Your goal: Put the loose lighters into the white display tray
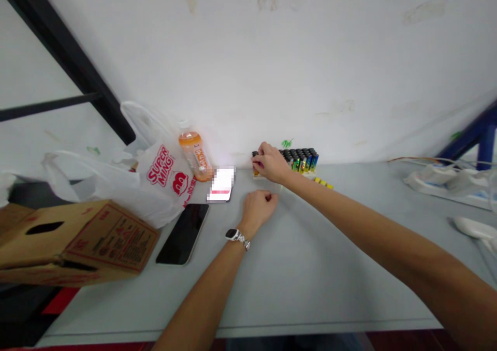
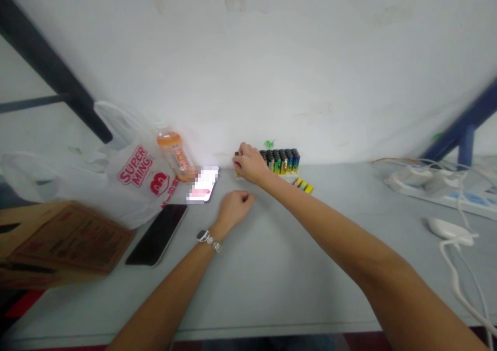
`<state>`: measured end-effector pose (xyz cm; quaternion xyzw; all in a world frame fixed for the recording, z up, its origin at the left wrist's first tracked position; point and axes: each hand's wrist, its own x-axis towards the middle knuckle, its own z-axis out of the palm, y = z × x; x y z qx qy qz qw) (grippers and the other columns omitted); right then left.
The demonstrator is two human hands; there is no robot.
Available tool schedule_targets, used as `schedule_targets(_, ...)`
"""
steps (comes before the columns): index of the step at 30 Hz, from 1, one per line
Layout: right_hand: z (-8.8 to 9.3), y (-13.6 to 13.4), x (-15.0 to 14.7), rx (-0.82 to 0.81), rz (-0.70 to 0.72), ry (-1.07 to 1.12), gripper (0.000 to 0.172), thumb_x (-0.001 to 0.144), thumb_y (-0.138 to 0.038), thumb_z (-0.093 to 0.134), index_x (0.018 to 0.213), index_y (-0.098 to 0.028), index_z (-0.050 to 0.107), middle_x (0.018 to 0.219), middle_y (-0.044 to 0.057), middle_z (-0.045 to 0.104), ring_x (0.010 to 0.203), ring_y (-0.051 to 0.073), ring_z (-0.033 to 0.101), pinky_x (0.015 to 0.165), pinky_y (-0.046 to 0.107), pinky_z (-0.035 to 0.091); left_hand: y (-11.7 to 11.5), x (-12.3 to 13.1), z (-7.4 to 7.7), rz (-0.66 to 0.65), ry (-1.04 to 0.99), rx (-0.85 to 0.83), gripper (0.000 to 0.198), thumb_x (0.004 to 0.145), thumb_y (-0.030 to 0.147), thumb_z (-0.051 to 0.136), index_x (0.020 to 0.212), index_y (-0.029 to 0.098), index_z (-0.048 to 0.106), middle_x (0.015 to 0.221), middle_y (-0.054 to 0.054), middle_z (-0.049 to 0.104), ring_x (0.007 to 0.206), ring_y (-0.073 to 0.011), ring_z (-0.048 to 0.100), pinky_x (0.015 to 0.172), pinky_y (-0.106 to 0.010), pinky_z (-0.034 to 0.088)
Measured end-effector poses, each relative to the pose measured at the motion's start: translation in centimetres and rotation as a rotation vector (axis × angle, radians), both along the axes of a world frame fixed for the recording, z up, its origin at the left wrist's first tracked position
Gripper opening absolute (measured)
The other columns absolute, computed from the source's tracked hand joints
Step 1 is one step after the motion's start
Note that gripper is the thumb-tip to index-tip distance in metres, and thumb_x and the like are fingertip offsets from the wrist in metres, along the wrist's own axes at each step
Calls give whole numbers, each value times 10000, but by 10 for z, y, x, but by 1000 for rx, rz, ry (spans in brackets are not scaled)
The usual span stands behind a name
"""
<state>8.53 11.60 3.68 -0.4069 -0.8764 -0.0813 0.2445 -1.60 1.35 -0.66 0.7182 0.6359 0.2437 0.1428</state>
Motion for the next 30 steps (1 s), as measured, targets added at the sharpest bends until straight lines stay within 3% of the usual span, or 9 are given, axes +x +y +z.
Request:
schedule_targets(6,-17,-26,19,24,-3,88,494,949,-257,474,1436,-182,502,1116,157,515,1015,274,461,849,386,353,0,1,-2,-19,6,4,352,869,323,477,589,191,645,576,-28,626,520,-146,486,553,-289,196)
schedule_targets(9,-27,-49,47,-5,-16,213,437,942,-207,442,1362,-176,555,1126,141,528,1058,261,474,885,385,361,-1,3,-1,-24,19,21,322,872,323,490,613,194,630,571,-20,613,527,-148,497,555,-283,216)
schedule_targets(13,-47,-77,105,-50,-126,306,346,976,-321,438,1230,-193,634,1190,143,551,1136,272,487,965,426,382,-2,10,0,-84,28,57,253,892,352,520,725,199,632,618,-12,625,618,-168,563,610,-274,329)
schedule_targets(16,-61,-89,147,-135,-209,267,402,997,-403,406,1279,-208,615,1313,162,538,1246,301,454,1009,486,387,-4,20,-3,-197,59,157,189,870,375,588,885,195,643,827,-47,680,870,-220,620,795,-323,437)
schedule_targets(19,-70,-93,171,-239,-221,203,488,1013,-467,346,1347,-204,583,1399,168,506,1305,299,444,1059,503,382,-8,32,-6,-311,111,254,349,847,417,633,1114,193,612,1157,-96,637,1119,-272,569,980,-418,428)
schedule_targets(22,-76,-95,171,-306,-179,160,566,1024,-479,281,1403,-147,539,1477,196,444,1362,292,426,1130,480,341,-13,46,-10,-397,127,268,553,838,489,635,1296,200,520,1321,-114,562,1249,-287,509,1060,-442,401)
schedule_targets(25,-81,-99,154,-322,-139,157,625,1023,-490,256,1452,-90,470,1540,227,371,1453,305,316,1184,485,275,-16,58,-14,-428,147,236,692,839,525,619,1406,178,427,1451,-148,481,1353,-302,438,1120,-453,360)
schedule_targets(30,-84,-102,115,-407,-40,166,656,1021,-430,246,1503,6,336,1566,258,320,1523,314,119,1224,521,176,-13,57,-16,-444,157,154,757,833,392,629,1479,129,335,1520,-177,426,1399,-297,414,1165,-444,325)
